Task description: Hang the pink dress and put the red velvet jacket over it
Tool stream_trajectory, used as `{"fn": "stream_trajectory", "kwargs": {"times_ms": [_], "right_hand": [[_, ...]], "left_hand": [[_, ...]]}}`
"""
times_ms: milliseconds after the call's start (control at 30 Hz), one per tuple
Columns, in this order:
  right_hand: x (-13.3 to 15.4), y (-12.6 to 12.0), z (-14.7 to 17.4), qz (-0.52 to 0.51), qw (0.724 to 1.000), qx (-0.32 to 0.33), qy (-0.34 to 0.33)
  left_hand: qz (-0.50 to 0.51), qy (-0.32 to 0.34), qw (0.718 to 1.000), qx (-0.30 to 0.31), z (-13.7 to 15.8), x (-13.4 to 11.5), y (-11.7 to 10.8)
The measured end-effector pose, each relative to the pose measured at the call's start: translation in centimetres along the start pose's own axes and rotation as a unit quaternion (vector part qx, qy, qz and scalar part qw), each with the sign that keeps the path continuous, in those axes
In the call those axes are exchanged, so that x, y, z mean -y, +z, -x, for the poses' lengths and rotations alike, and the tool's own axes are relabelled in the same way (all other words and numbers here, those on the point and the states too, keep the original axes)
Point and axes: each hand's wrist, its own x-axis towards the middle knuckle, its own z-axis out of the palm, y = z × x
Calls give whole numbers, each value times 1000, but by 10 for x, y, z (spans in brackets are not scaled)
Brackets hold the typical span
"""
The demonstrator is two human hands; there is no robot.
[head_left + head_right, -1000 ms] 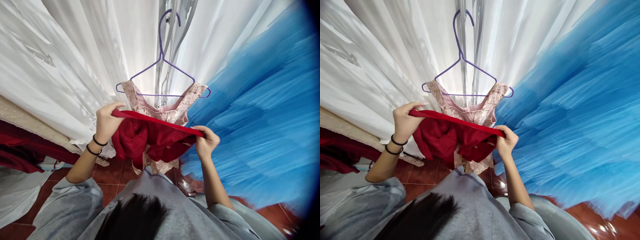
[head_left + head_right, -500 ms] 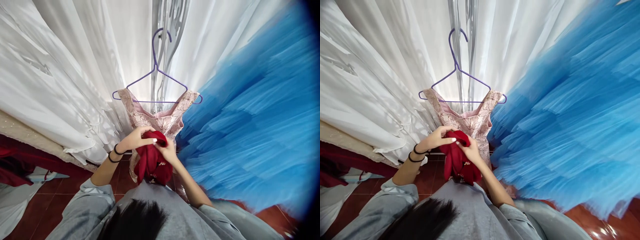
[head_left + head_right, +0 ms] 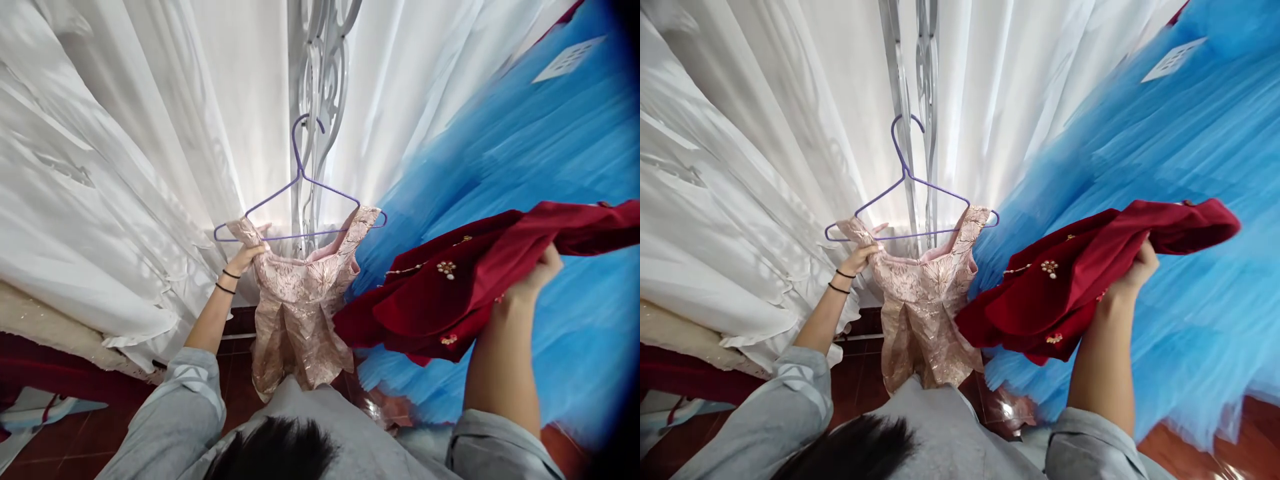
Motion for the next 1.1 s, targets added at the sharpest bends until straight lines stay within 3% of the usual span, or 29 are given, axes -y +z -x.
{"fn": "stream_trajectory", "kwargs": {"times_ms": [100, 167, 233, 300, 400, 500, 567, 600, 667, 767, 833, 867, 967, 1033, 1100], "right_hand": [[-11, 33, -17, 5, 990, 56, 127], [-19, 63, -7, 47, 973, 139, 177], [-28, 93, 18, 89, 929, 274, 231], [-33, 121, 52, 119, 859, 426, 257], [-31, 160, 112, 133, 744, 595, 274], [-26, 202, 175, 117, 591, 723, 337], [-26, 229, 212, 98, 519, 766, 367], [-28, 242, 228, 89, 510, 769, 374], [-34, 263, 255, 75, 525, 756, 385], [-42, 281, 282, 63, 581, 706, 400], [-45, 286, 294, 47, 609, 671, 421], [-46, 288, 298, 38, 607, 666, 431], [-45, 288, 308, 6, 567, 701, 433], [-44, 288, 310, -8, 557, 719, 415], [-42, 290, 309, -13, 573, 712, 405]], "left_hand": [[18, -82, 979, 185, 12, -15, 5], [24, -113, 962, 246, 19, -22, 1], [45, -135, 950, 280, 24, -28, -3], [63, -151, 937, 309, 28, -34, -7], [61, -160, 929, 327, 33, -42, -7], [62, -167, 928, 328, 37, -44, -3], [64, -164, 931, 319, 39, -43, -1], [61, -161, 935, 310, 40, -43, 0], [48, -153, 943, 291, 43, -41, 0], [41, -136, 954, 265, 51, -38, 2], [76, -111, 970, 203, 58, -35, 7], [105, -97, 978, 150, 61, -32, 9], [192, -73, 979, -3, 70, -19, 17], [231, -79, 969, -43, 74, -9, 20], [248, -96, 962, -67, 76, -1, 21]]}}
